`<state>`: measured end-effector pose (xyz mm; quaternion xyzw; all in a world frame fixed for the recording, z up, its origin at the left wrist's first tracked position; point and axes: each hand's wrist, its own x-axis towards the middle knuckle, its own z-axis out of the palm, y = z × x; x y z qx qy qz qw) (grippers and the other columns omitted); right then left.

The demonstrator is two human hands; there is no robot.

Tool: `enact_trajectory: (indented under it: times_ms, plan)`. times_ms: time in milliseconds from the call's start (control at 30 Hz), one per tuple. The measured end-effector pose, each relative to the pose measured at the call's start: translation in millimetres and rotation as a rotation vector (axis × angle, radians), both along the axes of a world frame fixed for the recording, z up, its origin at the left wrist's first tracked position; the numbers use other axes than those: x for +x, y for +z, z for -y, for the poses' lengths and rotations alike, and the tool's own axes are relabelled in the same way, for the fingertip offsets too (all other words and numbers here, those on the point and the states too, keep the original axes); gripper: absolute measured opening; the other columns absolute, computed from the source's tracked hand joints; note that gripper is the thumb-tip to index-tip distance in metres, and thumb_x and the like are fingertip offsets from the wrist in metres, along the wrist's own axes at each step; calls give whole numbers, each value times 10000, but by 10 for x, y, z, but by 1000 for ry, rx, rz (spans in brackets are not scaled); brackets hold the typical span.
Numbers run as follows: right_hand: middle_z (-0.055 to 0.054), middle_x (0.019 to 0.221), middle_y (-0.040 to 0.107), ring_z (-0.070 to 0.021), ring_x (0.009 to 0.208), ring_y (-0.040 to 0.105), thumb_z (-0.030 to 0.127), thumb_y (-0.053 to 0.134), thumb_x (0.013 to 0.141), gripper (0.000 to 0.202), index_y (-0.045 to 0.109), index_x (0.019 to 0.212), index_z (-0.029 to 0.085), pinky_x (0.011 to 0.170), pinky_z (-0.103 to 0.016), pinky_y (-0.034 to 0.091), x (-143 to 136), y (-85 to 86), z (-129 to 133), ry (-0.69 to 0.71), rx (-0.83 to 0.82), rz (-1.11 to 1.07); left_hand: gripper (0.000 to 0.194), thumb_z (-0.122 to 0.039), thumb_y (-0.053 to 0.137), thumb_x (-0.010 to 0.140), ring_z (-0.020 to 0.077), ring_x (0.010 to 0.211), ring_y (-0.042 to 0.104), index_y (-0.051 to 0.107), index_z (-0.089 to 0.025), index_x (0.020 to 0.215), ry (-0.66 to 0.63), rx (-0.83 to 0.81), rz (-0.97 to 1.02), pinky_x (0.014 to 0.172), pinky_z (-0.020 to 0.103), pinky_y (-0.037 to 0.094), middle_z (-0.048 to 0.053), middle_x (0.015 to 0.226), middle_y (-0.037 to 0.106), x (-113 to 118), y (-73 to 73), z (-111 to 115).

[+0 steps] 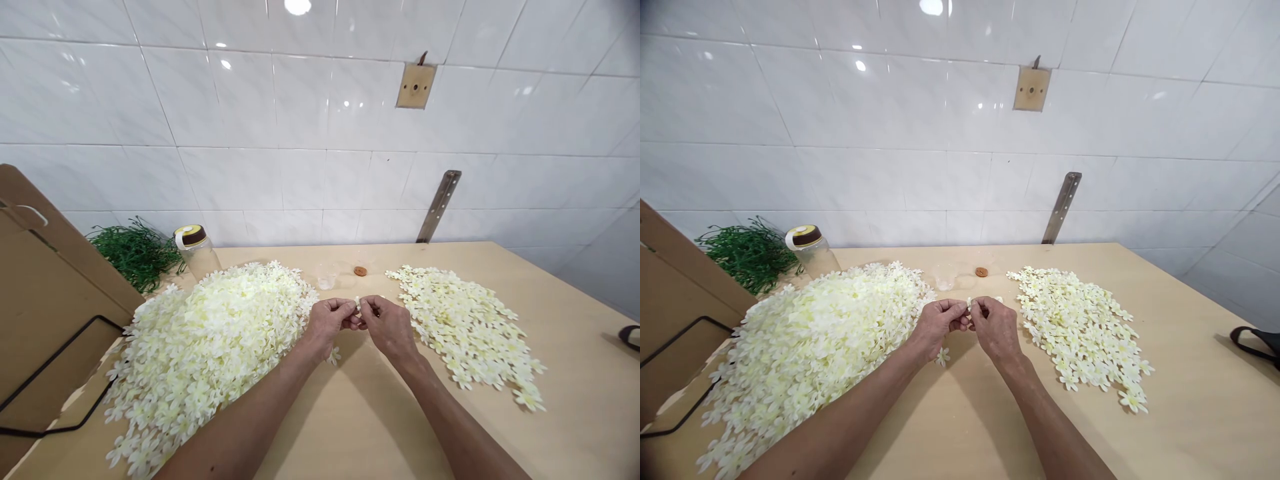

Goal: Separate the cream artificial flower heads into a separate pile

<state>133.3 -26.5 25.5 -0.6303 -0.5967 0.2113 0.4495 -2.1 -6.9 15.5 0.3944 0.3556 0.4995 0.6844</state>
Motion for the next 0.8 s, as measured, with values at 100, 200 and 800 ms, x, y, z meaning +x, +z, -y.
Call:
enact_trajectory:
  times_ms: [100, 200, 800]
  plan:
    - [-26, 657, 731, -179, 561, 706, 380, 562, 834, 233, 699, 769, 202, 568, -245, 571, 5, -4, -16, -2, -64, -99, 301, -316, 823, 644, 108, 548, 581, 698, -67, 758, -23, -37, 41, 614, 266, 505, 66, 650, 658, -6, -11, -15]
    - [-32, 667, 737, -193, 569, 715, 421, 583, 835, 263, 701, 809, 187, 593, -276, 594, 24, -9, -31, 25, -120, -226, 307, -319, 826, 638, 107, 570, 583, 697, -66, 756, -56, -63, 80, 656, 276, 512, 70, 673, 661, -20, -19, -36]
    - [-32, 751, 762, -184, 623, 732, 377, 598, 823, 229, 736, 849, 196, 611, -251, 600, 63, 4, -7, 88, -74, -83, 303, -341, 810, 664, 124, 540, 594, 702, -73, 755, -4, 21, -56, 589, 267, 499, 71, 630, 662, -41, -18, -45]
